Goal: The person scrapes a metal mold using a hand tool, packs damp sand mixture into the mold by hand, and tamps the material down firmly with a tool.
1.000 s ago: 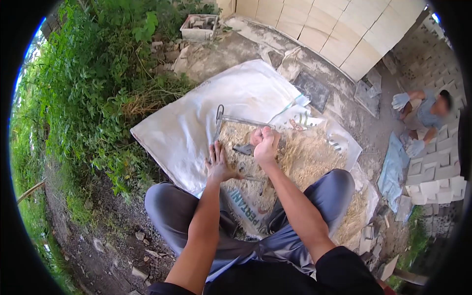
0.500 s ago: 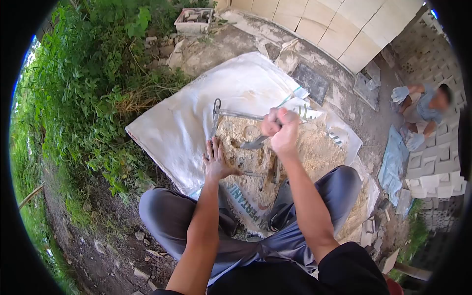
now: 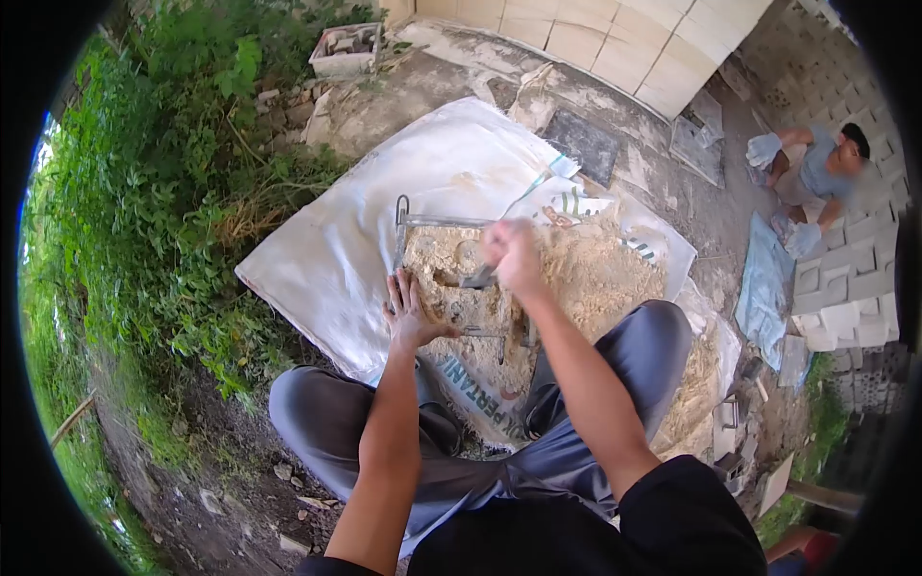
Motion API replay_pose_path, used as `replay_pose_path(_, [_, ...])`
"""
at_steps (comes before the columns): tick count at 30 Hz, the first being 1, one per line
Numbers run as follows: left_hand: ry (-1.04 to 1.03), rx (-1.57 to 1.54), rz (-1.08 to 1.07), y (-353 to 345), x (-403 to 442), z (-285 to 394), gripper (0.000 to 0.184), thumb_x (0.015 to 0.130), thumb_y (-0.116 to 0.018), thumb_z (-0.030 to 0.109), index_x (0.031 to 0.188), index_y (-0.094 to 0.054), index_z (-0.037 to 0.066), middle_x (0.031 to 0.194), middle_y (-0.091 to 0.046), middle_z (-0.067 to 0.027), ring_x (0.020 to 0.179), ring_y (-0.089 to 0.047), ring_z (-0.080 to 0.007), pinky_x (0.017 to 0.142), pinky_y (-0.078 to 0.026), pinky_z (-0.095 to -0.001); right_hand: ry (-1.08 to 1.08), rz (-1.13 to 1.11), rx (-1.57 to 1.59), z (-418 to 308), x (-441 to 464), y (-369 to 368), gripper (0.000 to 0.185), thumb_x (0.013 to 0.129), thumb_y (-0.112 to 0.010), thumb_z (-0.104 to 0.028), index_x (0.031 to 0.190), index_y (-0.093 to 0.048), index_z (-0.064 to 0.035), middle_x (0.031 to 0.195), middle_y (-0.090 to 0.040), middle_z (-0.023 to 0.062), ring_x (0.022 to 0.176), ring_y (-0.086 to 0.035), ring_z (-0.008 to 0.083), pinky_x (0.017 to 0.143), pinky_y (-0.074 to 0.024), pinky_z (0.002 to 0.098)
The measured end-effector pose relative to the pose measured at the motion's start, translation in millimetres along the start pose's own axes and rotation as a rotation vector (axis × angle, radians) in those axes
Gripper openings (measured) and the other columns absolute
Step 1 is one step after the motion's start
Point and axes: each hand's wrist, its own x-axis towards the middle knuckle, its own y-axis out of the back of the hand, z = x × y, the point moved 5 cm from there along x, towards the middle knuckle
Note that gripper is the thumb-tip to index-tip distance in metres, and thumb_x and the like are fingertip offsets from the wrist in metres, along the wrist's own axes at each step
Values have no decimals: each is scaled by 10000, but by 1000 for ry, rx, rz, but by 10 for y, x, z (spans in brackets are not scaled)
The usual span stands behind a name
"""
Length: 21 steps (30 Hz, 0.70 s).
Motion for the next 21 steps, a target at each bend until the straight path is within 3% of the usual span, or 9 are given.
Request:
replay_pose_path(2, [42,16,-24,-1,23,-18,1489,357,-765,715,1477,-44,51,1542,122,-132,1416,147,-299,1091,-82,-592,-142,86,9,195,2,2,422,892,-375,-252,506,-323,-90,465,-283,-34,408,-223,70,388,-171,261])
replay_pose_path(4, [31,22,-33,20,-21,-15,1498,349,-776,707,1476,-41,49,1540,132,-131,1413,156,-304,1089,-78,-599,-46,106,-35,156,-14,18,421,896,-371,-253,508,-338,-92,454,-287,-33,406,-233,67,382,-180,265])
replay_pose_path(9, [39,-19,-36,-43,25,-54,1508,344,-792,692,1475,-33,46,1536,152,-125,1412,160,-296,1101,-60,-580,-27,583,-7,-569,54,55,438,928,-350,-256,515,-325,-112,461,-290,-35,408,-244,72,386,-194,256])
replay_pose_path(10, [26,-3,-3,-50,45,-62,1503,347,-790,694,1475,-38,46,1536,152,-126,1413,157,-295,1107,-57,-567,-44,568,-16,-627,67,19,438,928,-350,-256,515,-325,-112,461,-290,-35,408,-244,72,386,-194,256])
replay_pose_path(12, [34,-6,-17,-20,17,-48,1494,351,-782,703,1475,-52,45,1537,144,-129,1414,152,-293,1120,-49,-535,151,779,73,-762,1,84,423,930,-362,-256,534,-310,-113,484,-253,-47,401,-210,70,382,-171,256])
replay_pose_path(14, [33,16,-10,-20,30,-48,1490,352,-772,715,1475,-60,45,1539,132,-134,1416,147,-291,1121,-48,-531,137,768,37,-555,-66,175,389,925,-377,-253,575,-322,-92,532,-261,-37,442,-256,77,417,-215,255])
replay_pose_path(16, [31,10,-8,-18,32,-42,1492,350,-769,719,1475,-59,45,1539,129,-136,1416,146,-291,1121,-49,-533,332,770,-202,-346,-103,237,361,919,-394,-250,613,-366,-61,563,-341,-9,508,-334,90,480,-271,249])
replay_pose_path(20, [30,3,1,-11,26,-43,1484,357,-771,714,1476,-60,47,1538,129,-138,1416,145,-290,1120,-49,-538,289,545,-154,-197,-61,260,362,913,-402,-283,647,-403,-37,595,-408,24,573,-384,103,537,-299,246])
replay_pose_path(21, [31,2,3,6,25,-36,1484,357,-771,714,1476,-60,47,1538,129,-138,1416,145,-290,1120,-49,-538,226,465,-17,-155,-34,245,384,910,-403,-301,630,-404,-38,580,-414,30,550,-375,103,518,-290,246])
